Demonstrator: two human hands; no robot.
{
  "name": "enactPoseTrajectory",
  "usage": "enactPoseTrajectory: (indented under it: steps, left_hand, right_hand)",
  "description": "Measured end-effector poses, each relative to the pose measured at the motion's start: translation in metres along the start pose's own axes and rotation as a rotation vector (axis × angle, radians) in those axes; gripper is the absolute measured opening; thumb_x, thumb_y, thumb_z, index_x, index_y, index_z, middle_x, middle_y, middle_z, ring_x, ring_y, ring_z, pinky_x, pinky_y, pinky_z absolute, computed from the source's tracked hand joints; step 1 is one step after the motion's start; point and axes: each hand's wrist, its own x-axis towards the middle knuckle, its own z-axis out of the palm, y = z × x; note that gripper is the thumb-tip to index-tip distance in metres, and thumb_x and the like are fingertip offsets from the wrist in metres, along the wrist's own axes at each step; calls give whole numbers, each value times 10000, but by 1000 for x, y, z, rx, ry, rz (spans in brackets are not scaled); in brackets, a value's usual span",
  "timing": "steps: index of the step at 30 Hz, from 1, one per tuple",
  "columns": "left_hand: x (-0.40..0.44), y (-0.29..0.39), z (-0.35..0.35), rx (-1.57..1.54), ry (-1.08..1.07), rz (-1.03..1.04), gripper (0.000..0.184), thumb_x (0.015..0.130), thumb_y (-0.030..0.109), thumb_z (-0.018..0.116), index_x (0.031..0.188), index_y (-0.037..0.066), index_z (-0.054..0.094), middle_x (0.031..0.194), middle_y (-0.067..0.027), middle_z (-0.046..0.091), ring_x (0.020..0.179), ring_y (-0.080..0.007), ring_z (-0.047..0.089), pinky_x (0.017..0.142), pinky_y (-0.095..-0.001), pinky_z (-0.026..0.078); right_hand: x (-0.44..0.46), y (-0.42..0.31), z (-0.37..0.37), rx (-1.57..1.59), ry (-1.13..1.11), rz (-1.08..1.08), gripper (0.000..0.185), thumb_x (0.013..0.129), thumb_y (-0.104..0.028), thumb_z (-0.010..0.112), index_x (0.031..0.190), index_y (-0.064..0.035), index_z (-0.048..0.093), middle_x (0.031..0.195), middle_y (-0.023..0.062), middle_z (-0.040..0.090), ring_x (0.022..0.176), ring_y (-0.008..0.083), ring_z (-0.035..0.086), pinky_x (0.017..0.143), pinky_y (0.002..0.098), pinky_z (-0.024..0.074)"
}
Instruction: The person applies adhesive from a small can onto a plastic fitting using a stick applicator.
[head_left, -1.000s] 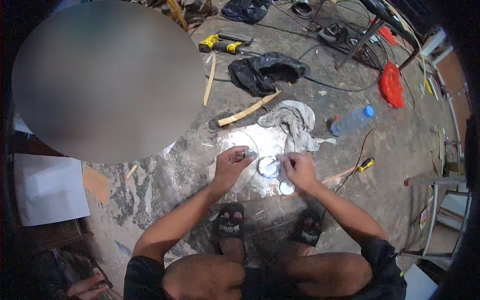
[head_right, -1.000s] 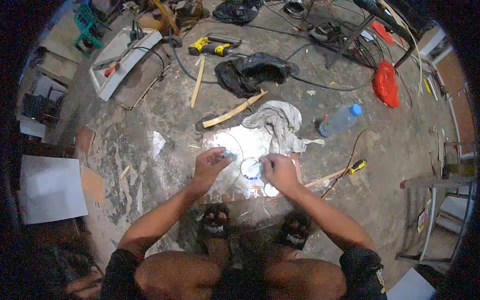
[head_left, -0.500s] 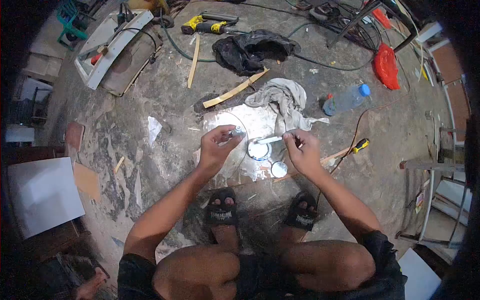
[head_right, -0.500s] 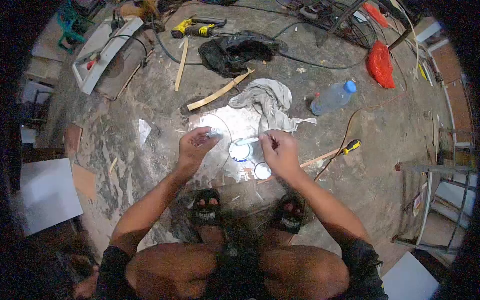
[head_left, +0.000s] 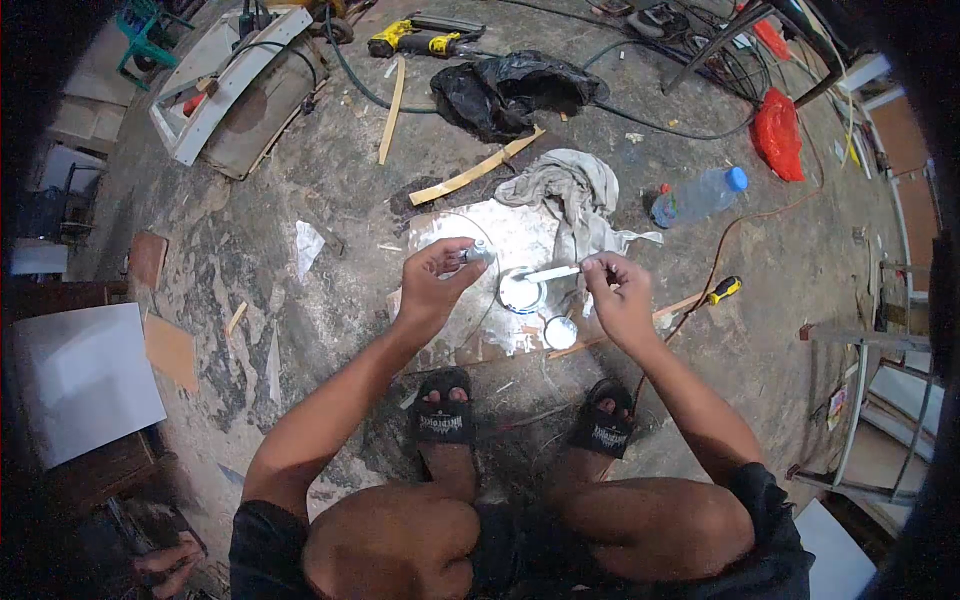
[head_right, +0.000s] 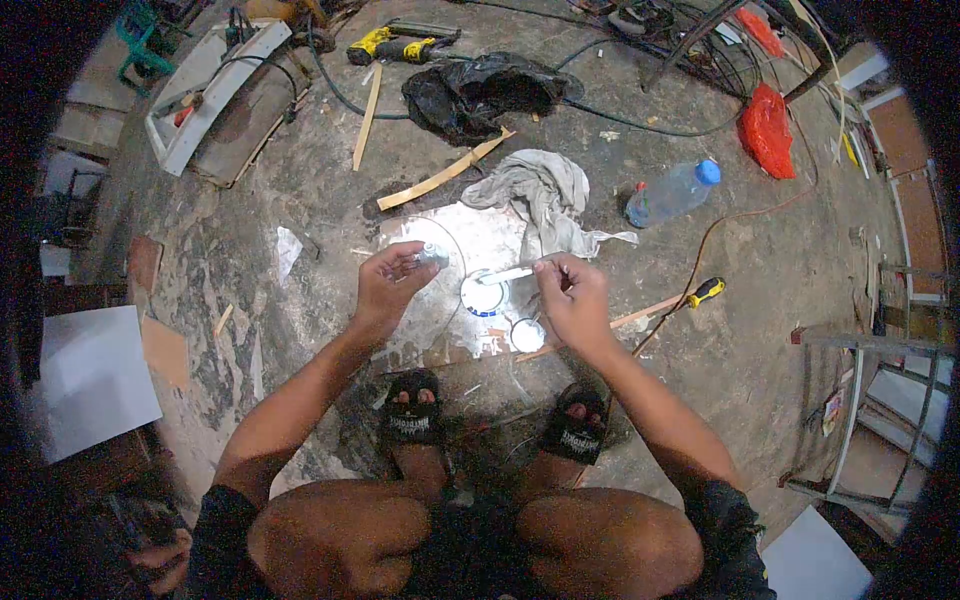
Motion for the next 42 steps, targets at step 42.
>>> enactPoseTrajectory:
  steps: [42]
  left_hand:
    - [-23,65,20,251,-141,96,326,814,46,788,1118,1,679,1091,-77,694,1006,-146,628,918,-312,481]
  right_hand:
    - [-14,-89,-45,291,175,-78,148,927,-110,666,861,22,680,708,-9,585,663,51,496,577,239,381]
